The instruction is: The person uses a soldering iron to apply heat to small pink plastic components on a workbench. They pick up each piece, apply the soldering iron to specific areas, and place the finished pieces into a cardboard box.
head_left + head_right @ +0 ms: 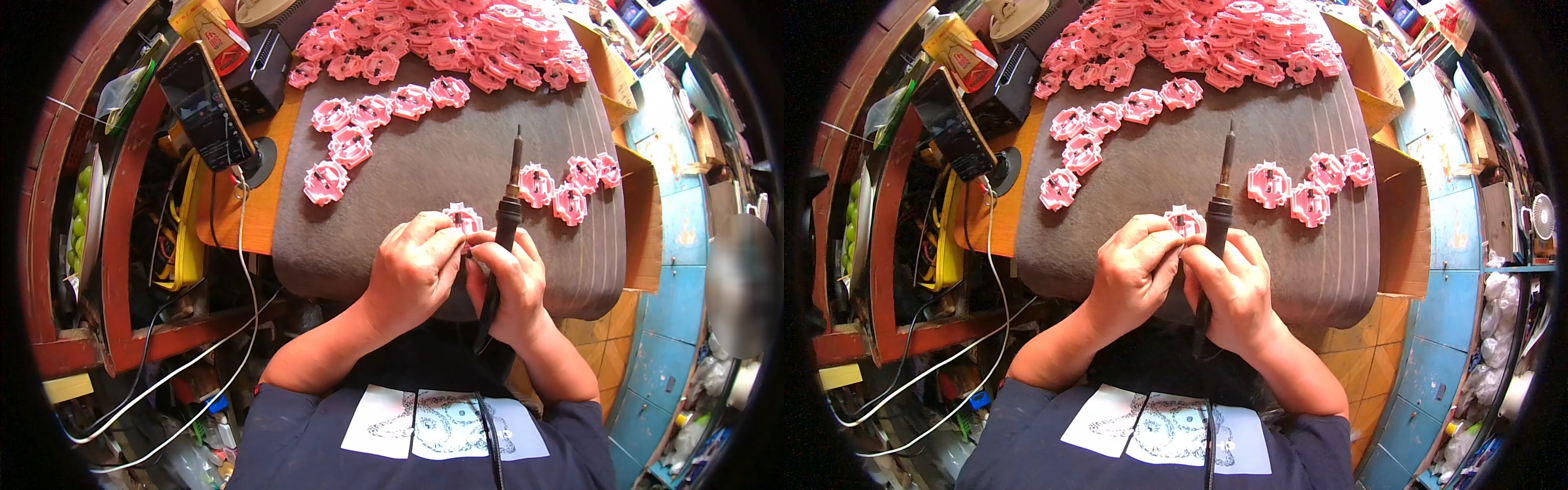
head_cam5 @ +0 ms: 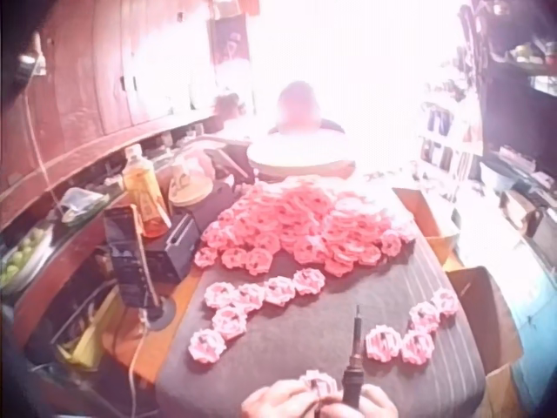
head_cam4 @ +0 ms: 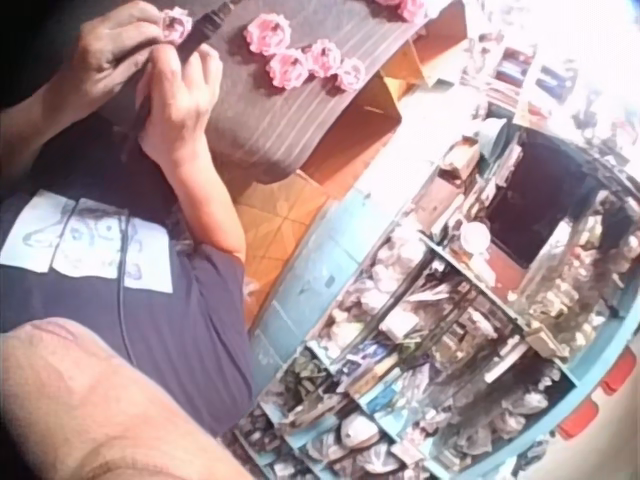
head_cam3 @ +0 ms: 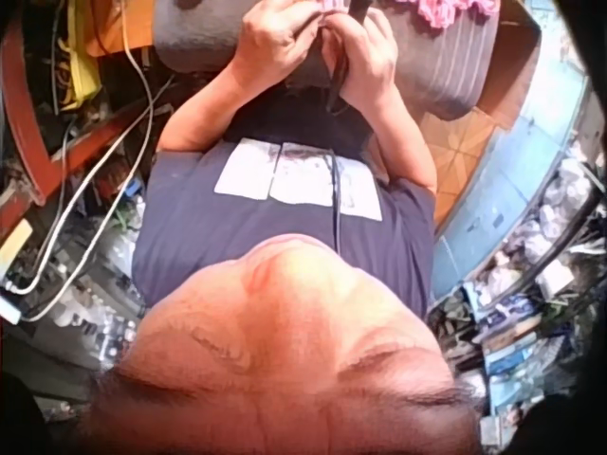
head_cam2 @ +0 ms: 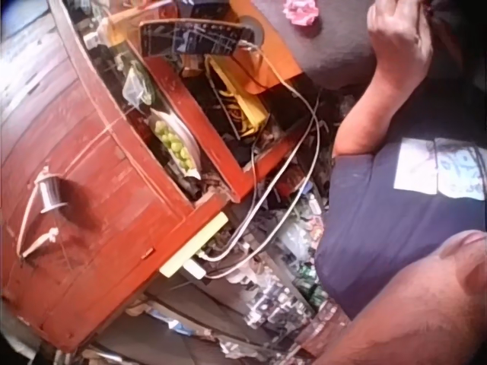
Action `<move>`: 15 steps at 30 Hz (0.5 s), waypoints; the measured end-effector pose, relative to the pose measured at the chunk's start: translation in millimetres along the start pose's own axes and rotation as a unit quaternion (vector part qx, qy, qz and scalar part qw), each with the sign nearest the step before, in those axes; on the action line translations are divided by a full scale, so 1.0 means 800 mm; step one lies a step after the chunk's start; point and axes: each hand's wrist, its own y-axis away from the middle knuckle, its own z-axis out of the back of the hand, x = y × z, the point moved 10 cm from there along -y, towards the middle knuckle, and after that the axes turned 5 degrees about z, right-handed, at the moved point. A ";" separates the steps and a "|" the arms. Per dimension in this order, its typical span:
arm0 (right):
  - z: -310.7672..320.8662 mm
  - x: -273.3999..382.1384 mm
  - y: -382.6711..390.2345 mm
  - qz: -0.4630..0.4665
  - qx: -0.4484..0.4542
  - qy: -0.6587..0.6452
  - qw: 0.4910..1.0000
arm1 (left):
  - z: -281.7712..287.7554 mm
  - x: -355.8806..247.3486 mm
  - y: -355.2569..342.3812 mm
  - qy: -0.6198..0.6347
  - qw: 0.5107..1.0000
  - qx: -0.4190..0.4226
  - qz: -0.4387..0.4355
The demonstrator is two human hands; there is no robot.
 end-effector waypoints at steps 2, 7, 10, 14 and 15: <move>0.000 -0.001 -0.001 0.002 -0.003 -0.007 1.000 | -0.001 -0.002 -0.001 -0.012 1.000 0.003 -0.004; 0.043 0.001 0.022 0.011 -0.072 -0.032 0.997 | -0.003 -0.005 0.000 -0.032 0.999 0.007 -0.003; 0.062 0.013 0.036 0.010 -0.033 -0.004 0.999 | -0.002 -0.006 0.000 -0.036 0.999 0.008 -0.006; 0.075 0.014 0.049 -0.003 -0.072 -0.015 0.997 | -0.005 -0.007 0.000 -0.044 0.999 0.013 -0.006; 0.075 0.019 0.045 0.001 -0.044 -0.017 0.999 | -0.005 -0.008 0.000 -0.050 0.999 0.015 -0.007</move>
